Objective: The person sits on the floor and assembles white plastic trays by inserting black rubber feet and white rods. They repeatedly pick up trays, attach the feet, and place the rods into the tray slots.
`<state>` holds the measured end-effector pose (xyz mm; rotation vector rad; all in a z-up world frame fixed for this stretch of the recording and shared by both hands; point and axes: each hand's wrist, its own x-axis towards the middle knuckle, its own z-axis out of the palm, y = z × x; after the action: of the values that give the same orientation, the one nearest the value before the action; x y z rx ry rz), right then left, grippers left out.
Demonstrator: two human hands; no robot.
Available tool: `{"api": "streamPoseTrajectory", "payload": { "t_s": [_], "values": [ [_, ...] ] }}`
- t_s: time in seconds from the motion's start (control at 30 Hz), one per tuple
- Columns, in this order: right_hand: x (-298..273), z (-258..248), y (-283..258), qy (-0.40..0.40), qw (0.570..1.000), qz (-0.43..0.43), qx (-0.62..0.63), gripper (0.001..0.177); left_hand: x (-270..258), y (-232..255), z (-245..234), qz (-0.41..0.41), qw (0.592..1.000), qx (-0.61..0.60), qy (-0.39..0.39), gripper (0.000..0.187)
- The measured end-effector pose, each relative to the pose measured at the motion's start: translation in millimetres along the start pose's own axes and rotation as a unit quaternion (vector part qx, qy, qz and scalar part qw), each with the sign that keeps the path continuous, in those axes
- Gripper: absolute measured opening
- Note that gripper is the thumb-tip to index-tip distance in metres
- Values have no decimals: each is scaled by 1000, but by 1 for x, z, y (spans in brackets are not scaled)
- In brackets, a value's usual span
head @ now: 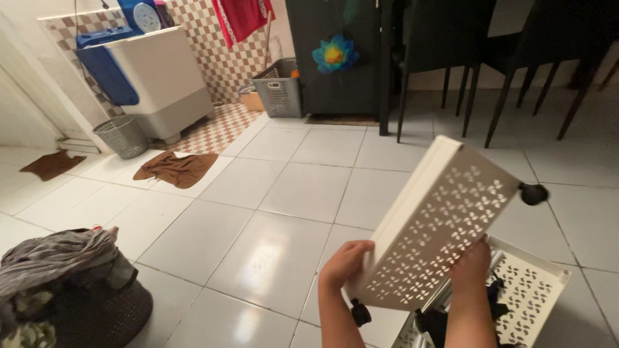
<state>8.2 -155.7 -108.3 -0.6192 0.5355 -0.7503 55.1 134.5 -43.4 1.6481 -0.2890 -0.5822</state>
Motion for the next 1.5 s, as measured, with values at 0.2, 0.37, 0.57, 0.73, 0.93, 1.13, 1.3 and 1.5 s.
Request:
{"api": "streamPoseTrajectory", "payload": {
  "t_s": [0.2, 0.37, 0.57, 0.73, 0.93, 1.13, 1.3, 1.5],
  "values": [
    [-41, 14, -3, -8, 997, -75, -7, 35, -20, 47, 42, 147, 986, 78, 18, 54],
    [-41, 21, 39, 57, 992, 1, -109, 33, -57, 93, 63, 278, 936, -68, 205, 53],
    [-50, 22, 36, 50, 968, -155, -192, 31, -61, 98, 43, 192, 930, 39, 310, 56],
    [-92, 64, 9, -109, 949, -258, -145, 32, -42, 82, 42, 168, 924, 57, 339, 56],
    [-142, 99, 0, -179, 889, -359, -222, 34, -33, 73, 54, 187, 926, 73, 321, 55],
    [-150, 103, -11, -114, 798, -493, -329, 37, -31, 71, 57, 192, 936, 100, 276, 55],
    [-153, 103, -13, -57, 681, -601, -414, 38, -26, 68, 62, 204, 928, 116, 288, 51],
    [-159, 108, -14, -120, 679, -585, -428, 46, -25, 64, 63, 230, 917, 137, 296, 47]
  ]
}}
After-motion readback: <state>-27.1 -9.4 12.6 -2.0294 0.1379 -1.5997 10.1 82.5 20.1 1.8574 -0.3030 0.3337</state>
